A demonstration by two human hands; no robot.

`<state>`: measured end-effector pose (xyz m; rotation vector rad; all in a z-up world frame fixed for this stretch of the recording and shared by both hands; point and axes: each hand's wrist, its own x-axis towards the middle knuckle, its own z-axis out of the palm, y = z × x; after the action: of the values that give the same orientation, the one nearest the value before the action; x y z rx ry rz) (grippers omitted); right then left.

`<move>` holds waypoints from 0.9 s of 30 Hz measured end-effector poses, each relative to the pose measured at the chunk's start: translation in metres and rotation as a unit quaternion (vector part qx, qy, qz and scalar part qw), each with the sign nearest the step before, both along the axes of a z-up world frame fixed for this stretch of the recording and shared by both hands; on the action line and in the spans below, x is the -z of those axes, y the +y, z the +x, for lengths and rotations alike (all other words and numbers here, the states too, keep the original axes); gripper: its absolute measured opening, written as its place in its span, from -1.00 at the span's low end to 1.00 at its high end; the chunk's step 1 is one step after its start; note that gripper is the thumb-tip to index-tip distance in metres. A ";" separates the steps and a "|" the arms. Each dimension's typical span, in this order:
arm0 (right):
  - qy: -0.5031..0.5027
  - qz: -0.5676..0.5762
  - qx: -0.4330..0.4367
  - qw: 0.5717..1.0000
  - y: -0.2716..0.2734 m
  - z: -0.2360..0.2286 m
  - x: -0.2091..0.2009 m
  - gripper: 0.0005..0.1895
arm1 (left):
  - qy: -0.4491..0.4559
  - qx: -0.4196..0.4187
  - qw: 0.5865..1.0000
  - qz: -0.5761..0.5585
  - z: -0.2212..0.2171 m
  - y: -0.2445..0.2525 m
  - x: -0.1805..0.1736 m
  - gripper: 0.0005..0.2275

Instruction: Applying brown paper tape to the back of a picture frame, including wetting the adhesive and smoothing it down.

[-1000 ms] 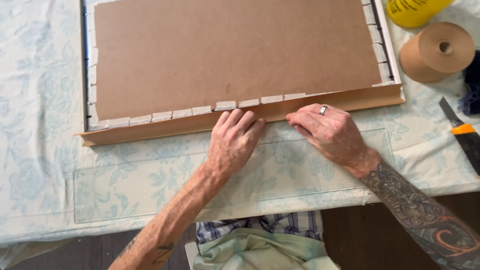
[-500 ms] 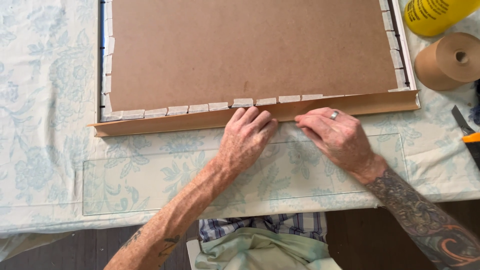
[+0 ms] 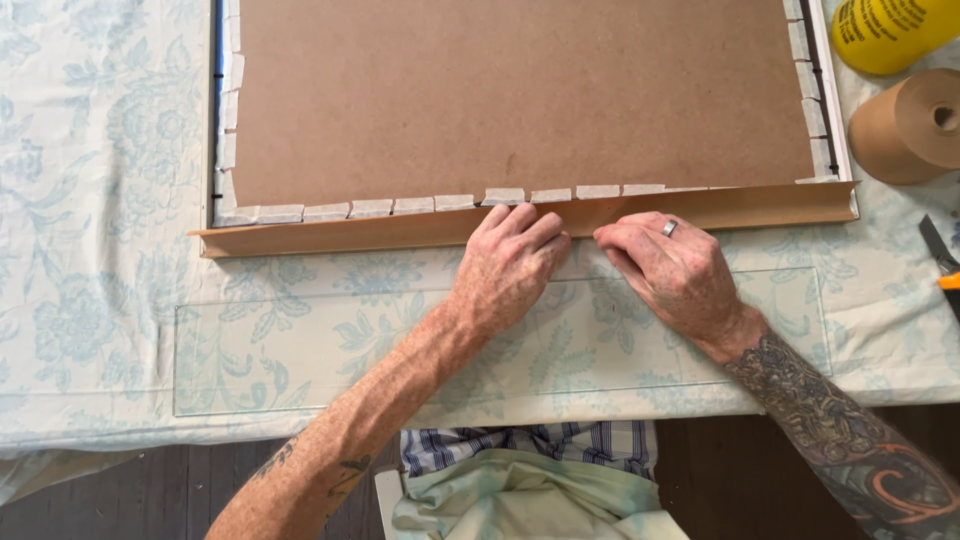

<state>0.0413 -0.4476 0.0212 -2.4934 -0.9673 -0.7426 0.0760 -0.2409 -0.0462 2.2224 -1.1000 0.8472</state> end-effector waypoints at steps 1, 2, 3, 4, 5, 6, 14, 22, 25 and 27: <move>0.000 -0.001 -0.001 1.000 0.005 -0.003 -0.005 -0.96 | 0.000 -0.001 1.000 -0.001 -0.002 0.004 -0.003 -0.80; 0.013 0.009 -0.002 1.000 0.010 -0.004 -0.009 -0.98 | 0.000 -0.009 1.000 0.006 -0.002 0.010 -0.006 -0.81; 0.025 0.019 -0.003 0.999 0.015 -0.005 -0.014 -0.98 | -0.001 -0.016 1.000 0.013 -0.003 0.015 -0.009 -0.83; 0.026 0.020 -0.004 0.999 0.019 -0.004 -0.011 -0.98 | 0.001 -0.017 1.000 0.013 -0.003 0.022 -0.014 -0.83; 0.030 0.023 -0.009 0.999 0.024 -0.002 -0.009 -0.98 | 0.003 -0.025 1.000 0.017 -0.003 0.028 -0.018 -0.83; 0.036 0.025 -0.014 0.999 0.028 -0.001 -0.006 -0.98 | 0.007 -0.034 0.999 0.021 -0.005 0.035 -0.022 -0.83; 0.054 0.027 -0.007 0.998 0.034 0.001 0.001 -0.95 | 0.006 -0.024 1.000 0.009 -0.006 0.035 -0.005 -0.83; 0.023 0.019 -0.006 1.000 0.034 0.002 0.004 -0.94 | 0.002 -0.004 1.000 0.003 -0.003 0.033 -0.001 -0.79; 0.019 0.019 -0.005 1.000 0.037 -0.001 0.002 -0.94 | -0.006 -0.004 1.000 -0.006 -0.005 0.038 -0.006 -0.78; 0.037 0.025 -0.002 0.999 0.039 -0.001 -0.003 -0.93 | -0.014 -0.016 1.000 -0.002 -0.004 0.044 -0.012 -0.83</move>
<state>0.0408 -0.4082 0.0245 -2.4570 -0.9166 -0.6601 0.0719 -0.1973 -0.0345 2.2374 -1.0769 0.8948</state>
